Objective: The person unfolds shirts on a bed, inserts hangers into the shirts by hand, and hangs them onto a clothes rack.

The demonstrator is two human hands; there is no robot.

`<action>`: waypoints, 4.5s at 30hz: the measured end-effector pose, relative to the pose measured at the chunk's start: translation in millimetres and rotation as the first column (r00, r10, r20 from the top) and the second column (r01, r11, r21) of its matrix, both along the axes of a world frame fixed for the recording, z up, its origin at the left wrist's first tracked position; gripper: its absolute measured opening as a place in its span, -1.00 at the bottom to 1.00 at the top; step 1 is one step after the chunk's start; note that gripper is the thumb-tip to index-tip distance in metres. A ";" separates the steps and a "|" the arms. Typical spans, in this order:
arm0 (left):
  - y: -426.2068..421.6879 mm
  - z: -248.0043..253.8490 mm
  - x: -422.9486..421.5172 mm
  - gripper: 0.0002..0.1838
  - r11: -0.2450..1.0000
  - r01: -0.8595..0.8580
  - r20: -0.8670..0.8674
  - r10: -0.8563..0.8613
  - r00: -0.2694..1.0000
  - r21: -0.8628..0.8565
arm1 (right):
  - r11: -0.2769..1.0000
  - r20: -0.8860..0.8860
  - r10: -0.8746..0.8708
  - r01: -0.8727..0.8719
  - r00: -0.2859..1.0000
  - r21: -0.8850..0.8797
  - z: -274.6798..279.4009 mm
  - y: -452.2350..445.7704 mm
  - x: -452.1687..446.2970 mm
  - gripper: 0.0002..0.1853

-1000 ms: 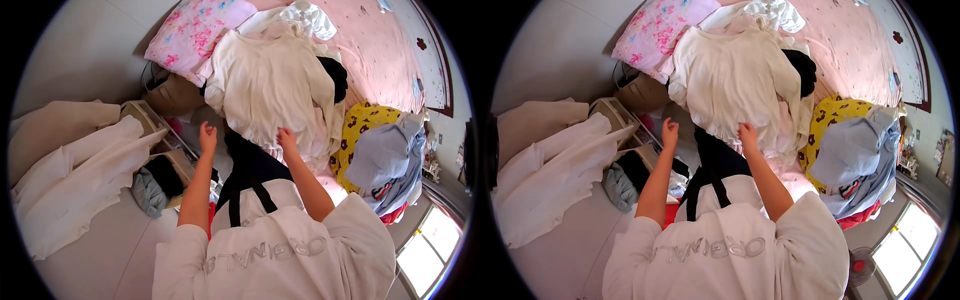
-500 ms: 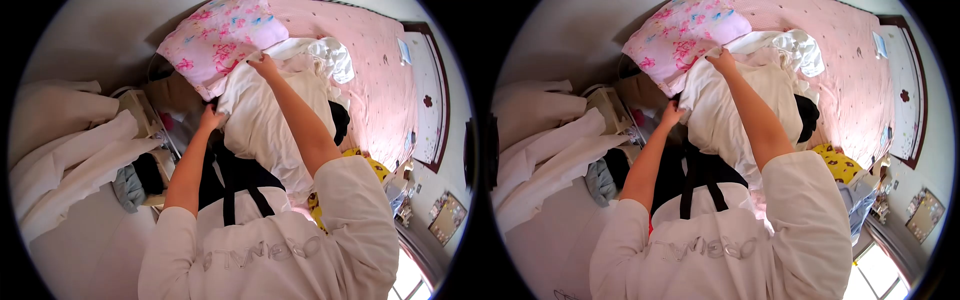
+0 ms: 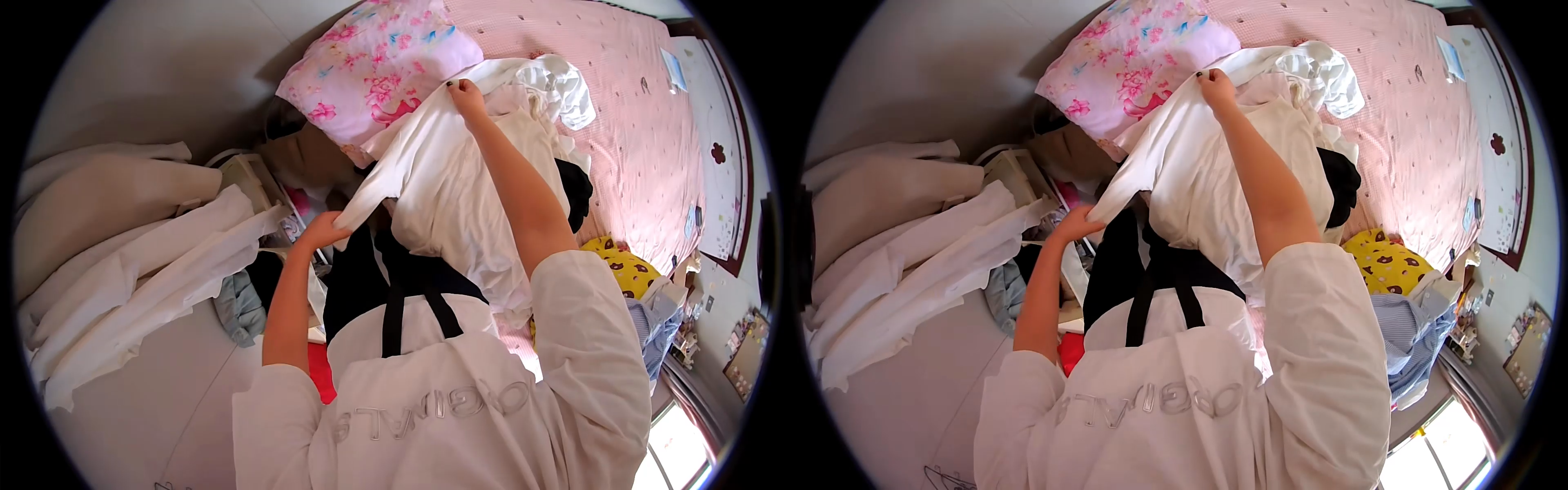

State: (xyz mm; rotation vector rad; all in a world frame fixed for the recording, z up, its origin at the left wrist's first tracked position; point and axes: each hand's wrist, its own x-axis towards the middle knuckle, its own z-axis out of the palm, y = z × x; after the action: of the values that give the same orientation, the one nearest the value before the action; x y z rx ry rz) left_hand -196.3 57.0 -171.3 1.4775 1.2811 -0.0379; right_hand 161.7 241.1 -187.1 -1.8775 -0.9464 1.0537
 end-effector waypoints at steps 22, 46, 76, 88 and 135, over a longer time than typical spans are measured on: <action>114.2 78.7 -22.4 -0.56 -0.043 -0.833 0.640 0.663 0.389 0.551 | 0.963 0.623 -0.121 -0.061 0.773 0.263 -10.1 -56.8 -3.3 -0.66; 151.1 63.4 -98.7 -0.62 -0.069 -0.741 0.523 0.665 -0.534 -0.668 | 0.989 0.278 0.008 0.032 0.961 -0.142 -19.3 -77.0 -6.4 -0.48; 126.3 -4.8 84.3 -0.74 0.661 0.138 -0.166 -0.020 0.986 0.738 | 0.983 0.320 0.162 -0.181 0.933 0.031 6.3 -162.6 3.0 -0.53; 115.7 -8.6 54.9 -0.80 0.728 0.205 -0.271 -0.028 0.962 0.654 | 0.906 0.640 0.422 -0.305 0.642 -0.292 -15.1 -236.8 -2.8 -0.26; -526.5 343.0 23.0 -0.72 -0.328 0.150 0.337 0.940 -0.045 0.933 | -0.516 0.422 0.832 -0.781 -0.360 0.352 228.3 -480.7 -324.9 -0.49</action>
State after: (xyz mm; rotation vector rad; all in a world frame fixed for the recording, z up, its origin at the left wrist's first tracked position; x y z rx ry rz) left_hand -173.3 -469.6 171.7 1.0667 3.5482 1.4972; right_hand -163.1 -239.6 41.2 0.2185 -2.6670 1.3430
